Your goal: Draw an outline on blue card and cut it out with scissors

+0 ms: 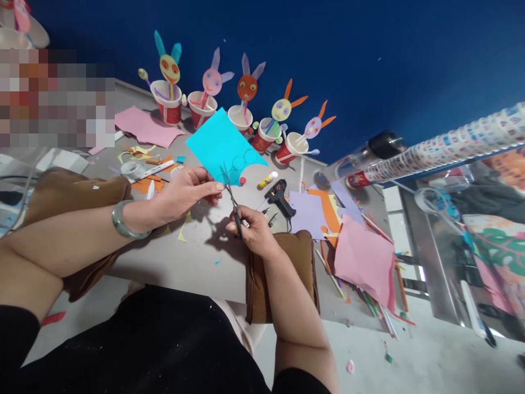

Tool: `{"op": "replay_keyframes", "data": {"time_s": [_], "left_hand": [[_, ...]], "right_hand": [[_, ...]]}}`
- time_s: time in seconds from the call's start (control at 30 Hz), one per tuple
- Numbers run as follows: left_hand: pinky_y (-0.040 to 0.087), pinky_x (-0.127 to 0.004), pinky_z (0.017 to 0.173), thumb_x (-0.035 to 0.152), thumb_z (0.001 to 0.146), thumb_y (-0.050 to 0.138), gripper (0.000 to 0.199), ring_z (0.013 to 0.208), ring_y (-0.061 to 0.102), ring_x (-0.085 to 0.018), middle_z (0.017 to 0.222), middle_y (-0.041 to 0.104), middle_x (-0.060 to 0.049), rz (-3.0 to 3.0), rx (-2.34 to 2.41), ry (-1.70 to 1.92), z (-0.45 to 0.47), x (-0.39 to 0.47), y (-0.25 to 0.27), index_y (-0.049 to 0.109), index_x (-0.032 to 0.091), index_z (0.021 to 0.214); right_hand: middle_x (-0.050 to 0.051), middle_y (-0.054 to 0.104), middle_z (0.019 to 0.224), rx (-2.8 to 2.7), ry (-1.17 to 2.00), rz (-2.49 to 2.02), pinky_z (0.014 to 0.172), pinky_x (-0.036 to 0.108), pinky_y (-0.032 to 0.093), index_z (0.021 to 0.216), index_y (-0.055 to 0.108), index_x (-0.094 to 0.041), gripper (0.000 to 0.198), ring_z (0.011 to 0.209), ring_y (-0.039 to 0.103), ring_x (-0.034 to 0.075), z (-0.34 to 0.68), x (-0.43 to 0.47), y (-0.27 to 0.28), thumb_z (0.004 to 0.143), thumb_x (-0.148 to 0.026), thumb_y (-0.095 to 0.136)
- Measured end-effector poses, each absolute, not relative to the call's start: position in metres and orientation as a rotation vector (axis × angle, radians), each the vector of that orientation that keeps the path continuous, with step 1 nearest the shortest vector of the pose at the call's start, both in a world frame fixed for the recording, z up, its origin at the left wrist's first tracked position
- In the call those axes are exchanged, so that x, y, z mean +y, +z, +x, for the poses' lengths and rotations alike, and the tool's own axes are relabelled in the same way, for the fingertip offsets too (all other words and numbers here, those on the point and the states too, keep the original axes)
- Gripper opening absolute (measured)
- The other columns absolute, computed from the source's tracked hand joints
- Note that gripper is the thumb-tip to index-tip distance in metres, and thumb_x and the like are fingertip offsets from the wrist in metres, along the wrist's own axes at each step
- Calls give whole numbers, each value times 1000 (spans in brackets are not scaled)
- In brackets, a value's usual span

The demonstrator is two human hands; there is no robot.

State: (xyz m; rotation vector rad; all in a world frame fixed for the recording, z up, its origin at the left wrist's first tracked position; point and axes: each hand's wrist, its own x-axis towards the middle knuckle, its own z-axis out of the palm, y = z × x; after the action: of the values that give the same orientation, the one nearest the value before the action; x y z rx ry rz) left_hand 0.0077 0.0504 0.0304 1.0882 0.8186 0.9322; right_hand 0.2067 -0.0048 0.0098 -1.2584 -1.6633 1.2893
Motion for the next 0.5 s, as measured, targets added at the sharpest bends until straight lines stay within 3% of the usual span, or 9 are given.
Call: {"op": "replay_keyframes", "data": {"time_s": [0.5], "left_hand": [[49,-20,57,27,81,73,20,56,59,-7,61,64,1,1130,788,981,5,49,31,59,16,71]], "right_hand": [[-2,52,64,-1636,1304,-1265,57,27,36,66,54,-20,58,59,42,12,207,-5,11,72,-75,72]]}}
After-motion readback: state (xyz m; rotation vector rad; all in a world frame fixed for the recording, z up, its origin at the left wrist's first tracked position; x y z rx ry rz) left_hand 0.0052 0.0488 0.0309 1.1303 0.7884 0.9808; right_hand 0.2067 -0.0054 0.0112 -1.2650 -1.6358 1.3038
